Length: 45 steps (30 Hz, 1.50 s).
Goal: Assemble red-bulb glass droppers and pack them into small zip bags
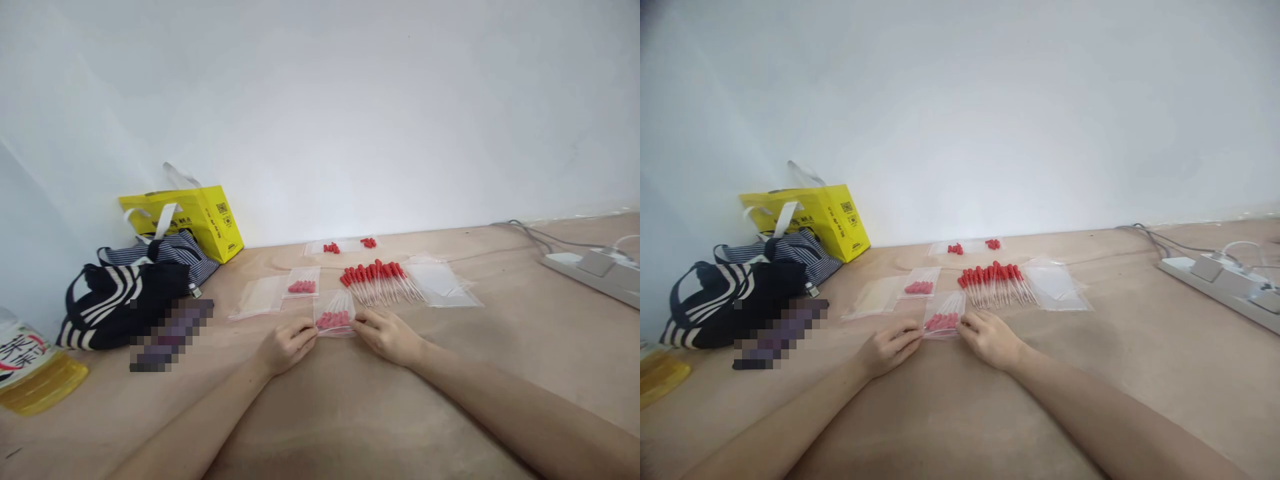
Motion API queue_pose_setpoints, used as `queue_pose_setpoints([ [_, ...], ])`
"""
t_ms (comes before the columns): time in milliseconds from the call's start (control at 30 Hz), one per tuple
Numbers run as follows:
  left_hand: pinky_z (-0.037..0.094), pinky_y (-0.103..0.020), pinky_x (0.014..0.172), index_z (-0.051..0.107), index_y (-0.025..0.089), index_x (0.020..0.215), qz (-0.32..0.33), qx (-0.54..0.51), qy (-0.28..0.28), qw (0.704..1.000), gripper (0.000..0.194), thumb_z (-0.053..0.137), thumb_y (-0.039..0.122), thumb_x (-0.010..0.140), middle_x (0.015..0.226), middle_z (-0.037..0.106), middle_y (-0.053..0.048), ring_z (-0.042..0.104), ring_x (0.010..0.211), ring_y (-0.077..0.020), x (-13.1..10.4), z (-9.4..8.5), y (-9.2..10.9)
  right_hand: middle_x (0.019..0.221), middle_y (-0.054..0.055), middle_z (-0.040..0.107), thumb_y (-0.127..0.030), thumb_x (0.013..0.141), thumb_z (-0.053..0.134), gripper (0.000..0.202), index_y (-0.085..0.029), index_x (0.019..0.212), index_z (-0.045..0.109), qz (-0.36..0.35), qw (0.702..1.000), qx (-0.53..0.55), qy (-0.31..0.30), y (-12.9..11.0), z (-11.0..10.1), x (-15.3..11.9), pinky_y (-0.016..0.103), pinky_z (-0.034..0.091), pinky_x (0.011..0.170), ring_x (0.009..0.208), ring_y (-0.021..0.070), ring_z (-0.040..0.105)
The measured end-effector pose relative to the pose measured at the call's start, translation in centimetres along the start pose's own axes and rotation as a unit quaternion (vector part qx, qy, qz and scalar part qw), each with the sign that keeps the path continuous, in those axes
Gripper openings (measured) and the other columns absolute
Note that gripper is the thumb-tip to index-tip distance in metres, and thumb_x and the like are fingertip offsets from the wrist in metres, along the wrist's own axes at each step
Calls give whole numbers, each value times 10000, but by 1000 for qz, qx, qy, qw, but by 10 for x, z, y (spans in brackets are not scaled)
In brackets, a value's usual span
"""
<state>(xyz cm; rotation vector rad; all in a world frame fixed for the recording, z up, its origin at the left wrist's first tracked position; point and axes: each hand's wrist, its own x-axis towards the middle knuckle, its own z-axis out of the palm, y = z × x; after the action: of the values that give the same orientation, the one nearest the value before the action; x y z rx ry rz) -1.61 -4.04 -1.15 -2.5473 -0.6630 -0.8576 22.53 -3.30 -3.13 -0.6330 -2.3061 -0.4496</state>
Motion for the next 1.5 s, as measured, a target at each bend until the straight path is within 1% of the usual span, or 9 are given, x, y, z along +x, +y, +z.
queue_pose_setpoints([
  [167, 501, -191, 604, 583, 164, 820, 28, 46, -8, 998, 171, 416, 128, 821, 757, 626, -36, 596, 671, -104, -2, 0, -2, 630, 28, 535, -84, 836, 329, 297, -159, 739, 599, -46, 997, -56, 2, 0, -2, 2, 302, 310, 642, 616, 121, 438],
  [300, 503, -212, 594, 585, 162, 821, 56, 52, 2, 997, 183, 408, 119, 816, 748, 631, -44, 600, 673, -119, -2, -1, -3, 583, 3, 508, -72, 803, 355, 279, -163, 648, 568, -37, 997, -60, 12, -1, -2, 4, 308, 268, 664, 604, 109, 422],
  [467, 508, -242, 662, 579, 169, 842, 24, 11, 10, 1000, 129, 471, 131, 783, 780, 628, -41, 593, 730, -127, 8, 1, 1, 571, 3, 504, -118, 814, 366, 286, -164, 609, 561, 10, 999, -50, 13, -2, -1, 5, 298, 252, 660, 590, 105, 415],
  [533, 507, -259, 695, 576, 167, 863, 32, 14, 23, 999, 130, 482, 130, 782, 795, 629, -41, 590, 752, -132, 14, 6, 5, 565, 2, 505, -134, 814, 377, 283, -167, 612, 572, 23, 999, -38, 16, -2, 0, 7, 296, 251, 661, 582, 103, 415],
  [633, 504, -256, 661, 580, 159, 836, 52, 16, 34, 998, 118, 482, 118, 785, 768, 631, -35, 586, 714, -129, 23, 15, 11, 563, -2, 514, -146, 809, 388, 261, -175, 656, 598, 31, 999, -16, 22, -4, 2, 8, 294, 249, 661, 575, 103, 420],
  [833, 487, -268, 616, 587, 155, 810, 57, 23, 22, 998, 152, 437, 135, 812, 741, 622, -44, 584, 685, -136, 32, 26, 17, 594, 0, 540, -146, 791, 416, 214, -183, 726, 616, 39, 999, 15, 20, -5, 4, 10, 293, 249, 652, 598, 110, 443],
  [1033, 489, -276, 626, 587, 152, 823, 64, 36, 5, 997, 181, 407, 137, 818, 740, 619, -53, 583, 696, -143, 33, 26, 16, 630, 12, 566, -142, 786, 442, 191, -192, 729, 617, 44, 999, -1, 31, -8, 6, 11, 303, 251, 668, 651, 127, 455],
  [1333, 483, -268, 601, 580, 128, 788, 79, 40, 31, 996, 139, 443, 108, 802, 704, 622, -50, 580, 665, -144, 35, 22, 16, 636, 2, 585, -152, 802, 432, 194, -192, 737, 610, 40, 998, -9, 48, -9, 3, 14, 316, 248, 673, 650, 124, 449],
  [1500, 482, -275, 600, 575, 127, 769, 98, 46, 37, 993, 143, 437, 105, 801, 699, 624, -52, 582, 667, -148, 35, 21, 16, 599, 4, 568, -120, 786, 420, 213, -176, 667, 587, 20, 998, -37, 47, -12, 2, 16, 318, 245, 671, 631, 122, 430],
])
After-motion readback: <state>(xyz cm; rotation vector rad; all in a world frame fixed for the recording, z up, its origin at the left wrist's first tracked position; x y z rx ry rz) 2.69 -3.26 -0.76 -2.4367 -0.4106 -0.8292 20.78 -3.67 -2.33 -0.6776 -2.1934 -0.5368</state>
